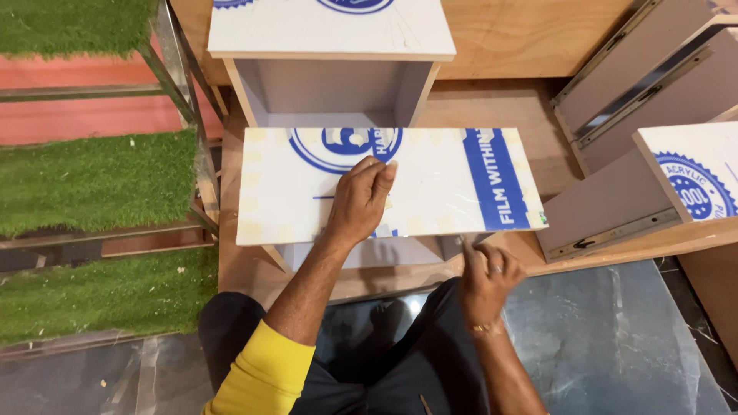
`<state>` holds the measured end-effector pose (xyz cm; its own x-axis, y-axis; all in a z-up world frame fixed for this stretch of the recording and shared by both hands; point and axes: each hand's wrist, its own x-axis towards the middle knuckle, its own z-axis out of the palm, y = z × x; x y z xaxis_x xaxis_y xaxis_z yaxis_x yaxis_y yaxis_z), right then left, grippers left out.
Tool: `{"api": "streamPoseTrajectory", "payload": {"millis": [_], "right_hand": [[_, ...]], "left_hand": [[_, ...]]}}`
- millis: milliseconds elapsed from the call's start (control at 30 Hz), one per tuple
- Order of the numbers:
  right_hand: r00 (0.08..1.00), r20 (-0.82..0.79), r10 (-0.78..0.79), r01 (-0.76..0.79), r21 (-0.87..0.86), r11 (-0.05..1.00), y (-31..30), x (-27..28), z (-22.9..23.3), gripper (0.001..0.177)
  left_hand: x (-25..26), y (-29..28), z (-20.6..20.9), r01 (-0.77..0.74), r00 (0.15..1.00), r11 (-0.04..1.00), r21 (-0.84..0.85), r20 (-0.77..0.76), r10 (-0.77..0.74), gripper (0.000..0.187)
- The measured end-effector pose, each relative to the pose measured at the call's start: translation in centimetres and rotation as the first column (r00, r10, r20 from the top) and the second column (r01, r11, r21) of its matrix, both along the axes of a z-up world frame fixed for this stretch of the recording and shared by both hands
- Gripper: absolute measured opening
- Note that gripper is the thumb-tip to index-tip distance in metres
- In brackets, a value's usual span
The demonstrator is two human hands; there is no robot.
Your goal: The person applies adhesive and protective film to the edges of wooden drawer components while sitting on the floor.
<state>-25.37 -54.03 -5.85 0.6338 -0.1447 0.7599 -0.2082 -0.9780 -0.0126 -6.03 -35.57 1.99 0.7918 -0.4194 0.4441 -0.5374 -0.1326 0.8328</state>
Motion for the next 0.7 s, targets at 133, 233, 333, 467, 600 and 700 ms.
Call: {"api": "streamPoseTrajectory", "payload": {"millis": [133,233,333,467,600,700], "right_hand": [[0.915,-0.385,0.121,-0.062,0.162,0.985,2.2,2.1,-1.5,0.050],[0.632,-0.319,0.707,-0.130,0.855,0.502,5.0,0.7,-0.4,0.054],[0.619,0.258,0.742,-0.076,0.960,-0.270,4.4,-0.8,2.7,0.049],[0.747,0.347,0.567,-0.138,0.915,-0.379,2.6,1.2,7.3,0.051],[0.895,0.111,0.431,-0.260,0.916,0.304,2.1,3.4,11.1,0.060],[0.953,-0.155,0.259,-0.211,0.272,0.939,2.2,3.5,11.8,0.065]], "left_hand": [[-0.7,0.7,0.4,0.041,0.999,0.999,-0.035,0.008,-0.041,0.059],[-0.9,1.1,1.4,0.172,0.954,0.969,-0.179,0.275,-0.119,0.063],[-1.5,1.7,2.2,0.285,0.914,0.951,-0.120,0.333,-0.232,0.074],[-2.1,1.6,2.8,0.380,0.916,0.917,0.121,0.091,-0.391,0.056],[-2.2,1.1,2.4,0.282,0.958,0.954,0.100,0.014,-0.285,0.027],[-2.0,1.0,2.2,0.204,0.978,0.979,-0.024,0.056,-0.203,0.027]]}}
